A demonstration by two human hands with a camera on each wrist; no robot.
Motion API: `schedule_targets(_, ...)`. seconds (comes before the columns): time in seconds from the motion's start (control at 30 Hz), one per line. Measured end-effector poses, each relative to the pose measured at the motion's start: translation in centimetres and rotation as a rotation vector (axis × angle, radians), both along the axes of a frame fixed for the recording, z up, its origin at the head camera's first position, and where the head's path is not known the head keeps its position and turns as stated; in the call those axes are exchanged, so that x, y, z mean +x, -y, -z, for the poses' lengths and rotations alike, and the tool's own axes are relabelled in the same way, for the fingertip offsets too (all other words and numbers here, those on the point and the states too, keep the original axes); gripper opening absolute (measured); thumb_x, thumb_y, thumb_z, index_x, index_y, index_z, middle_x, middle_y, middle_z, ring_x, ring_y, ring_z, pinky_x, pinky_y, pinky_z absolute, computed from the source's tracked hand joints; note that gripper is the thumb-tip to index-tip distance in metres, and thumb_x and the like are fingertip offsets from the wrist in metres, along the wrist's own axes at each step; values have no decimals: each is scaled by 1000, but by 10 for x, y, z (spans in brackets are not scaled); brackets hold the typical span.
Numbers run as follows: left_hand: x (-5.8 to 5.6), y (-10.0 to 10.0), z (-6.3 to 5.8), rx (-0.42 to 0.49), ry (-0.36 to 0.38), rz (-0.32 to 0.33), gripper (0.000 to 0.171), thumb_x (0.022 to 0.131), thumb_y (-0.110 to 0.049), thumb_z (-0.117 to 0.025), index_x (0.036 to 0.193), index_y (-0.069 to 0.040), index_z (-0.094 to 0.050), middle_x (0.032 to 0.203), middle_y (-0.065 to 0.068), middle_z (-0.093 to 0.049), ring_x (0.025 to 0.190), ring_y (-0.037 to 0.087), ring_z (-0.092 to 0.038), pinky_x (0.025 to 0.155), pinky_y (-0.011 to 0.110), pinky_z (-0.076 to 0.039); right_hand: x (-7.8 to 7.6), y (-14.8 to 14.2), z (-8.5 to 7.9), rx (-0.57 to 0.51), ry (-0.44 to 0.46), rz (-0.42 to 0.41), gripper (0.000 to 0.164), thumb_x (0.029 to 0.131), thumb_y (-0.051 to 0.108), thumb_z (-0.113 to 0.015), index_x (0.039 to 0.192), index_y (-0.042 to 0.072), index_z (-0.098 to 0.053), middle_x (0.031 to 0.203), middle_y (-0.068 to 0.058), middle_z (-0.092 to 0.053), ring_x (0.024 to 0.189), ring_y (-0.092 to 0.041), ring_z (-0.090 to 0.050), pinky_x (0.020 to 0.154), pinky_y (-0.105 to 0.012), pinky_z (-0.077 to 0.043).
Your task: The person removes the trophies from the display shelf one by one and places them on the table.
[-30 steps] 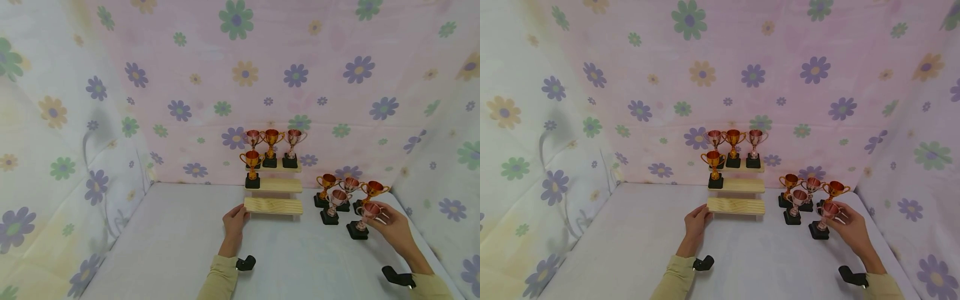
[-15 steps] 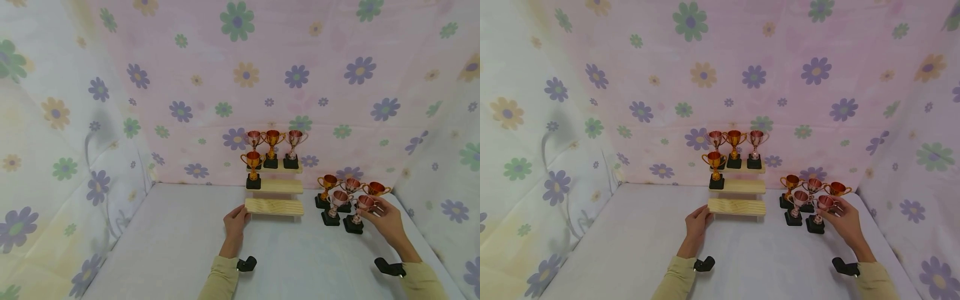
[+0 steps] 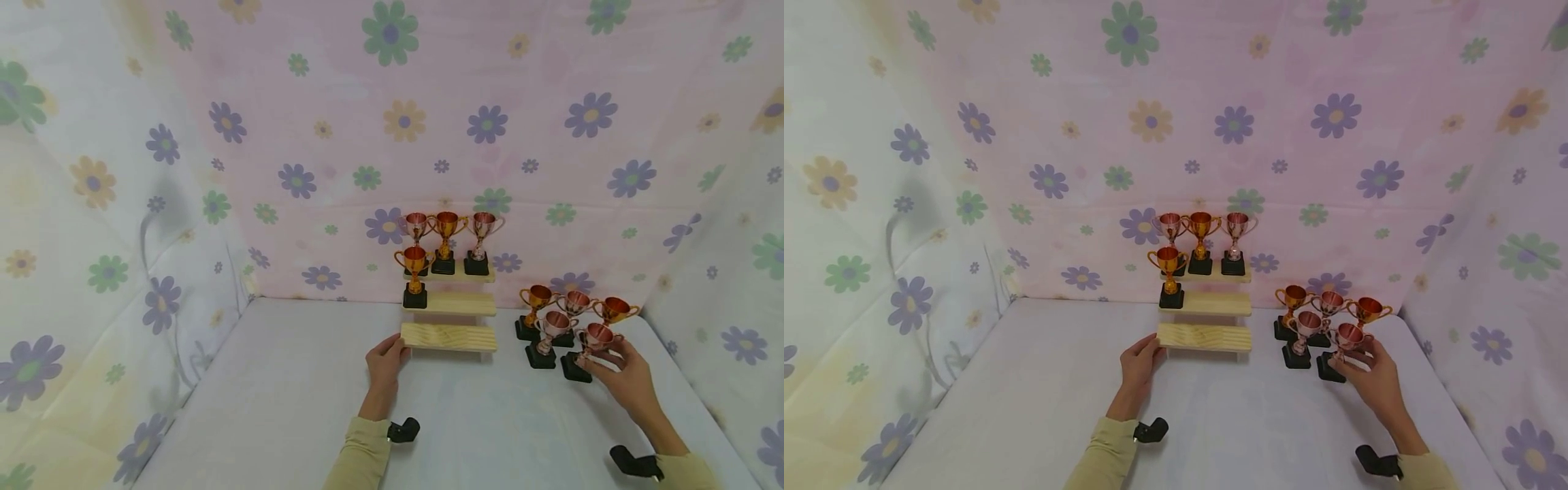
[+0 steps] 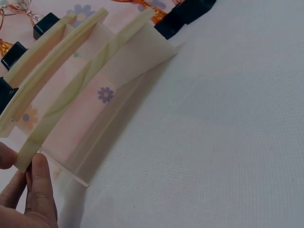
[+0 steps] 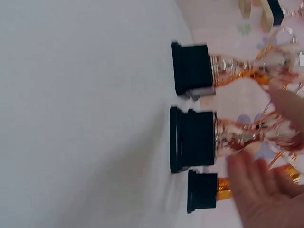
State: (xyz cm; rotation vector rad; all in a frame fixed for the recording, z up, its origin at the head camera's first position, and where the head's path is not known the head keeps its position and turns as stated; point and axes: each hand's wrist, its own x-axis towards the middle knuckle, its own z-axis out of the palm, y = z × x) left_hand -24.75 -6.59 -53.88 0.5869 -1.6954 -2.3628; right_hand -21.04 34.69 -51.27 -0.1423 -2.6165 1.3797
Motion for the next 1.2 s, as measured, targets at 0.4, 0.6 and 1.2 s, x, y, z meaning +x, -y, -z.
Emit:
schedule_targets(0.4,-3,1,6,3,12,-19,27,97,-2,-63,121,11,-67,117,25,-67,90,16,-70,81,24,-61,50,42,-13,194,404,-219,101,84,32,-84,150,-15,-23,141,-42,-40,123,-56,-49,97,-60,-53)
schedule_targets(0.6,-6,2,5,0,10,-30,26,96,0,-63,118,11,-68,114,25,-68,87,15,-70,83,28,-62,70,91,-17,116,325,-287,79,85,25,-83,147,-4,-42,138,-27,-56,121,-41,-57,100,-56,-53)
schedule_targets(1.2,-8,3,10,31,15,5,27,94,-1,-65,119,11,-68,113,23,-67,85,14,-69,78,25,-61,-15,197,-54,-121,-186,-527,57,94,11,-74,145,5,-49,141,-17,-56,126,-37,-56,107,-55,-48)
